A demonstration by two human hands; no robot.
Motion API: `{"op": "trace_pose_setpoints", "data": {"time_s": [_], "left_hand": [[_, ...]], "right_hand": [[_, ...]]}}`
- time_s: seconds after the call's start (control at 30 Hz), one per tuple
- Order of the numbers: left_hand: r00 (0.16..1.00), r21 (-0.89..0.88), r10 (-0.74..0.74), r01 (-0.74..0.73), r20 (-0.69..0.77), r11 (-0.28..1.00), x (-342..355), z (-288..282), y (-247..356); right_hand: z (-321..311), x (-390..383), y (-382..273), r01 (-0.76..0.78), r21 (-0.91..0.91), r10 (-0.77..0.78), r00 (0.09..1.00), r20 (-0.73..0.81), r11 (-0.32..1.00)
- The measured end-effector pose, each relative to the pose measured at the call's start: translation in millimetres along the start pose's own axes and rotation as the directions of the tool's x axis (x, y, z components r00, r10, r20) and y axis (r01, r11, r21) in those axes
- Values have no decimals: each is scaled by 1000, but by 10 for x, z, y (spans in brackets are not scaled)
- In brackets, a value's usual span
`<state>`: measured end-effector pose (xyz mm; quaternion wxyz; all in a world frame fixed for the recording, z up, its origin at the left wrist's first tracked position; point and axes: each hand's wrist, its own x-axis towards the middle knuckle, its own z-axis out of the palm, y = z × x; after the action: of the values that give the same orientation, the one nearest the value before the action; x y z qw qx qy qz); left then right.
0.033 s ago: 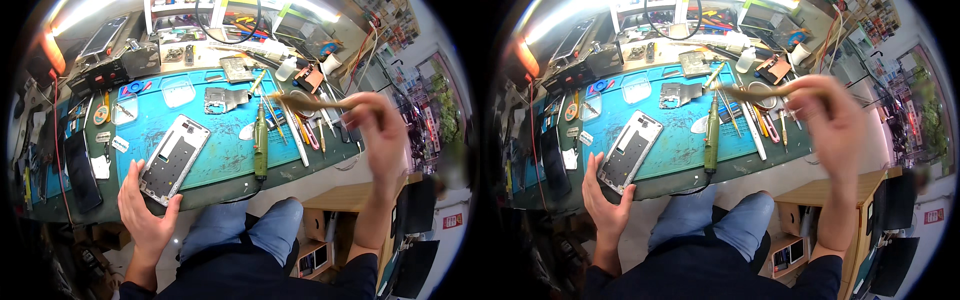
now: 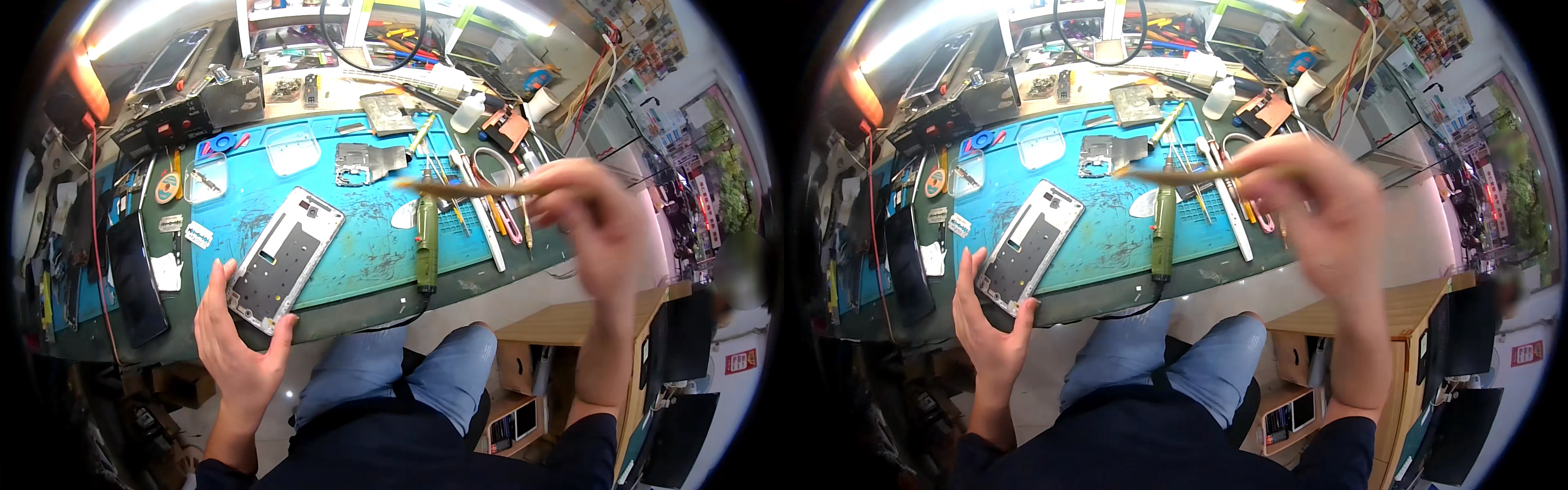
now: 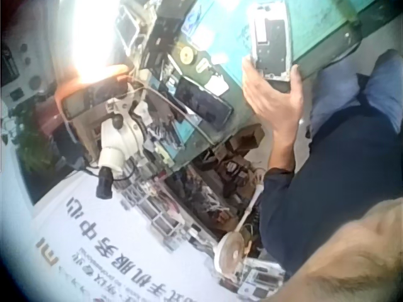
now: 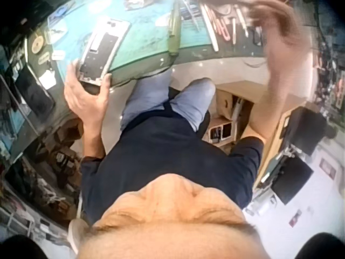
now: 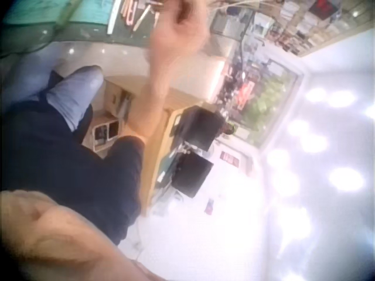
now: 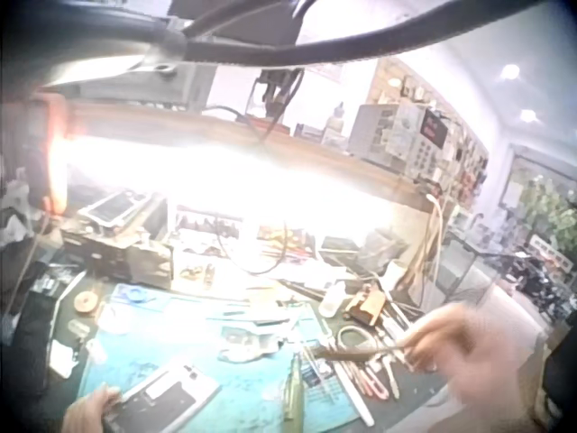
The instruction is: The person uses a screwdriver to remove screws from the metal frame of a disassembled smartphone. They work methodically around the device's perimeter, occasionally pausing to adjust their grip or reposition the phone on the workbench. A second smartphone is visible on the table, but the person focuses on the disassembled unit throughout the clip.
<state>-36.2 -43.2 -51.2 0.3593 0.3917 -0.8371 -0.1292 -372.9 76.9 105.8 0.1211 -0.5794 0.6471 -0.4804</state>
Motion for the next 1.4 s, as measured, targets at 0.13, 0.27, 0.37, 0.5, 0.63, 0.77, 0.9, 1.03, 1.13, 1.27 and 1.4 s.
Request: {"op": "trace_pose_setpoints", "data": {"time_s": [0.13, 0.27, 0.37, 0.5, 0.63, 0.77, 0.9, 1.03, 1.13, 1.27, 1.4], "left_hand": [[997, 9, 20, -19, -76, 1000, 9, 131, -11], [997, -32, 8, -10, -79, 999, -42, 84, -64], [999, -70, -20, 17, -48, 997, 33, 154, 67], [992, -70, -41, 33, -123, 997, -65, 116, -91], [970, -124, 0, -31, -241, 992, -73, 236, -89], [894, -314, -10, -147, -448, 938, -224, 415, -480], [763, -202, 208, -406, -613, 891, -154, 495, -337], [755, -505, 629, -623, -186, 597, -363, 310, -167], [797, -638, 541, -273, 269, 720, -1049, 895, -502], [589, -505, 643, -409, 490, 760, -1637, 1732, -325], [577, -446, 701, -541, 420, 713, -1951, 2037, -678]], "right_hand": [[588, -137, -1, 378, -215, -283, 884, 371, 901], [328, -227, -107, 139, 177, -193, 921, 337, 974], [440, -463, 52, 138, -90, -115, 968, 225, 986], [293, -656, 77, 156, 272, -197, 971, 133, 950], [-58, -730, 780, 47, -396, -258, 828, -498, 917], [-1, -694, 1442, -4, -378, -177, 878, -444, 926], [-114, -827, 1509, 31, -487, -260, 875, -409, 873], [-846, -1277, 1525, -152, -537, -223, 792, -568, 830], [-1298, -1451, 1453, -226, -38, 104, 585, -804, 974], [-2136, -2224, 1662, -403, -345, -104, 512, -853, 848], [-2509, -3048, 1692, -709, -411, -117, 425, -897, 574]]}}
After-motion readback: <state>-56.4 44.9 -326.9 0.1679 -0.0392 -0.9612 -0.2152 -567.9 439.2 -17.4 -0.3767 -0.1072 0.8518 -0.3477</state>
